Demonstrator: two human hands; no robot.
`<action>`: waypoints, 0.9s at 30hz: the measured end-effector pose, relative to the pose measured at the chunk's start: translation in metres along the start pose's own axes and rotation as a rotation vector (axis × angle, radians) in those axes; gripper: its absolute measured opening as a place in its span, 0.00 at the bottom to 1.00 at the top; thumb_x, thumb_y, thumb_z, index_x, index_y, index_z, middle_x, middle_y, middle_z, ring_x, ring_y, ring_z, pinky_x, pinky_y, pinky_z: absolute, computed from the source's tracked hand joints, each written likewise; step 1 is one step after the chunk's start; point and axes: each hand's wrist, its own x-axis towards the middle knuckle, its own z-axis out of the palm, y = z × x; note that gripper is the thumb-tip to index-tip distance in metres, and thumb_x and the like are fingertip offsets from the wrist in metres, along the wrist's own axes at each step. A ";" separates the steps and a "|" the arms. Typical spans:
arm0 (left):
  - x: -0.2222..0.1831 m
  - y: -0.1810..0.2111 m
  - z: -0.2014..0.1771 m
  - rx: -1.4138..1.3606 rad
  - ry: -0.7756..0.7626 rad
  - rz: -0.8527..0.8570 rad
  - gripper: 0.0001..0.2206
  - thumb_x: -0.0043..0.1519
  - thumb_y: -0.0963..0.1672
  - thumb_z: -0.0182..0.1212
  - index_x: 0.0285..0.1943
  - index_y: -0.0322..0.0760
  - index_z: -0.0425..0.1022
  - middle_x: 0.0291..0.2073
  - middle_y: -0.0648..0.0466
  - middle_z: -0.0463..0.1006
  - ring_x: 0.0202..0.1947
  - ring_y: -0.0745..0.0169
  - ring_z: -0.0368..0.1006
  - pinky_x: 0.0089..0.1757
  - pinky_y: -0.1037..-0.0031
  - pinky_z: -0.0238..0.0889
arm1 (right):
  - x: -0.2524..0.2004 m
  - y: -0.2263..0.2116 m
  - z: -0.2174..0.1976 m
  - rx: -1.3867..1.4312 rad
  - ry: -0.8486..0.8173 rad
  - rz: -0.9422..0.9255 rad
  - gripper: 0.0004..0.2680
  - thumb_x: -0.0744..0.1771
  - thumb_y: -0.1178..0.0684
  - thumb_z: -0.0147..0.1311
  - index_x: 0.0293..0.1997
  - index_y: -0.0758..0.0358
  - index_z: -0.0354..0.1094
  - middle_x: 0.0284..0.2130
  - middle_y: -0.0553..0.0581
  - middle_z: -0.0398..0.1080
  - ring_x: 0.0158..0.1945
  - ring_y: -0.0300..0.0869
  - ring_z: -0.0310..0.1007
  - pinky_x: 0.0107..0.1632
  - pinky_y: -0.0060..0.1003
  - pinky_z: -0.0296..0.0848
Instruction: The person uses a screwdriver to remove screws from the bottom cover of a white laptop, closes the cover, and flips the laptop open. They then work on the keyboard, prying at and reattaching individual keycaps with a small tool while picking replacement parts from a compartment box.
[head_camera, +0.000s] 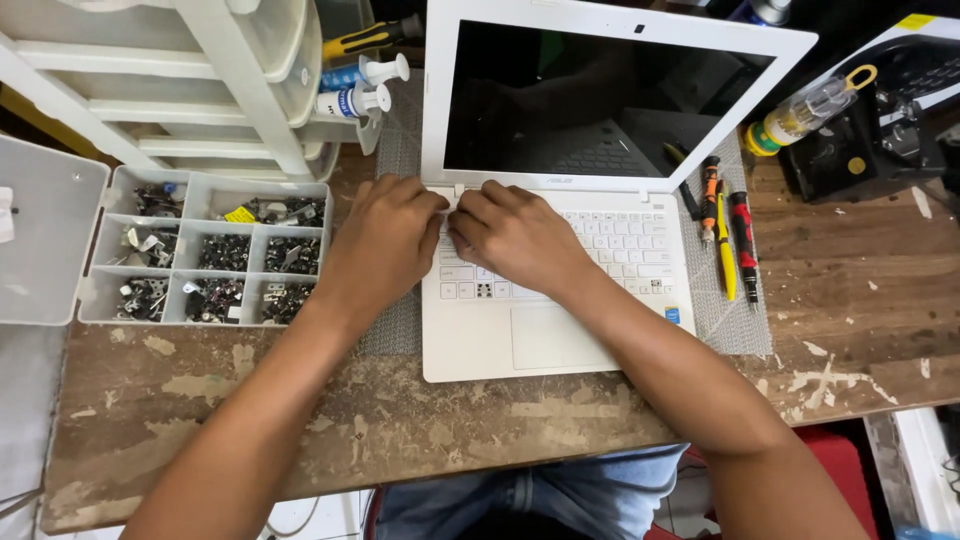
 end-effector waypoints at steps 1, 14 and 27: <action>0.001 -0.002 0.003 0.001 0.002 0.002 0.05 0.59 0.37 0.64 0.41 0.33 0.82 0.29 0.49 0.77 0.35 0.49 0.75 0.38 0.65 0.63 | 0.000 0.001 0.000 -0.002 0.001 0.000 0.06 0.67 0.54 0.57 0.34 0.61 0.78 0.28 0.54 0.72 0.33 0.44 0.74 0.35 0.35 0.76; -0.001 -0.008 0.007 -0.141 -0.033 -0.107 0.04 0.59 0.37 0.65 0.38 0.35 0.84 0.30 0.49 0.78 0.36 0.44 0.76 0.39 0.61 0.64 | 0.003 0.000 -0.017 0.114 -0.036 0.083 0.05 0.67 0.52 0.58 0.35 0.59 0.78 0.31 0.52 0.72 0.37 0.43 0.73 0.30 0.33 0.75; 0.001 -0.008 0.007 -0.195 -0.055 -0.180 0.04 0.58 0.37 0.66 0.36 0.37 0.84 0.32 0.51 0.78 0.40 0.44 0.76 0.40 0.60 0.65 | 0.007 -0.002 -0.016 0.284 -0.102 0.378 0.04 0.63 0.53 0.68 0.37 0.50 0.81 0.35 0.47 0.76 0.40 0.43 0.73 0.34 0.41 0.76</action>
